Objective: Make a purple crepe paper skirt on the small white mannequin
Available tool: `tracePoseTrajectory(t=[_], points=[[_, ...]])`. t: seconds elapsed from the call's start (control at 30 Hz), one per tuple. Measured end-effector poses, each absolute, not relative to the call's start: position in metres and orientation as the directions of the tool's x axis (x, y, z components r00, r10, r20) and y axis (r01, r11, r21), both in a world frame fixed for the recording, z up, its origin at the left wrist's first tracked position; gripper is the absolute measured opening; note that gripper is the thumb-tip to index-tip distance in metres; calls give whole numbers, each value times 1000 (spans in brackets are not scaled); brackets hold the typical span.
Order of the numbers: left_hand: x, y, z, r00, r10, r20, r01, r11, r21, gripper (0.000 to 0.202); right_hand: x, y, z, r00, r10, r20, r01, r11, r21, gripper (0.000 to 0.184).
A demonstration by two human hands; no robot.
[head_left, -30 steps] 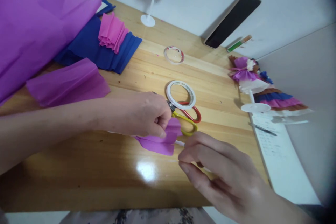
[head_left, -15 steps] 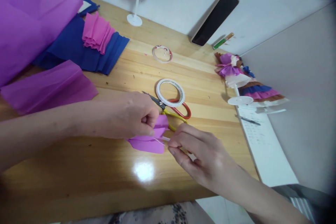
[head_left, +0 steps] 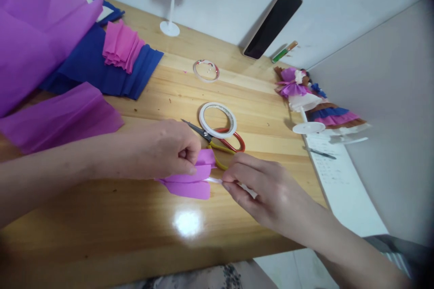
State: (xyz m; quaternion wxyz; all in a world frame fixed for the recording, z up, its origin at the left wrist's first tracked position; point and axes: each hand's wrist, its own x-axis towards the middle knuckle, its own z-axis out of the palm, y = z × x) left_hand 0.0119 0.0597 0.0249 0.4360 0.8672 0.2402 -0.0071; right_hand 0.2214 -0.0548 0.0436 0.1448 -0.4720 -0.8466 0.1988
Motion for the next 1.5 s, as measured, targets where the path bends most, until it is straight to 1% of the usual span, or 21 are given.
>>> tracePoseTrajectory(t=[0.13,0.23,0.33,0.57,0.67,0.77,0.9,1.1,1.33,1.4,1.5], points=[[12,61,25,890,387,-240,420,-491,763,16,221,-51,44,-526,850,41,714,467,-522,19],[13,61,26,884,392,-255,433,-480,763,18,222,-47,41,-545,838,16,706,469,-531,18],[13,61,26,883,403,-240,428,-484,763,20,222,-45,39,-564,826,-9,697,470,-542,18],[14,59,28,876,417,-241,434,-467,770,18,218,-45,43,-565,824,34,650,471,-597,16],[15,59,31,877,411,-249,437,-465,770,16,216,-44,46,-587,809,22,622,469,-627,16],[15,59,32,868,410,-281,462,-457,760,15,216,-44,49,-581,814,-10,632,443,-636,18],[13,61,29,880,395,-264,443,-481,757,14,218,-48,50,-578,816,-25,637,431,-639,19],[10,57,28,892,389,-232,423,-532,734,14,221,-57,51,-460,888,12,684,363,-633,17],[7,56,27,884,397,-248,446,-555,702,13,227,-55,61,-350,936,-19,653,230,-721,19],[5,56,26,890,389,-238,433,-557,709,13,227,-52,59,-322,947,6,666,231,-709,20],[5,54,23,909,370,-193,383,-558,736,15,224,-46,54,-343,937,71,688,302,-659,20]])
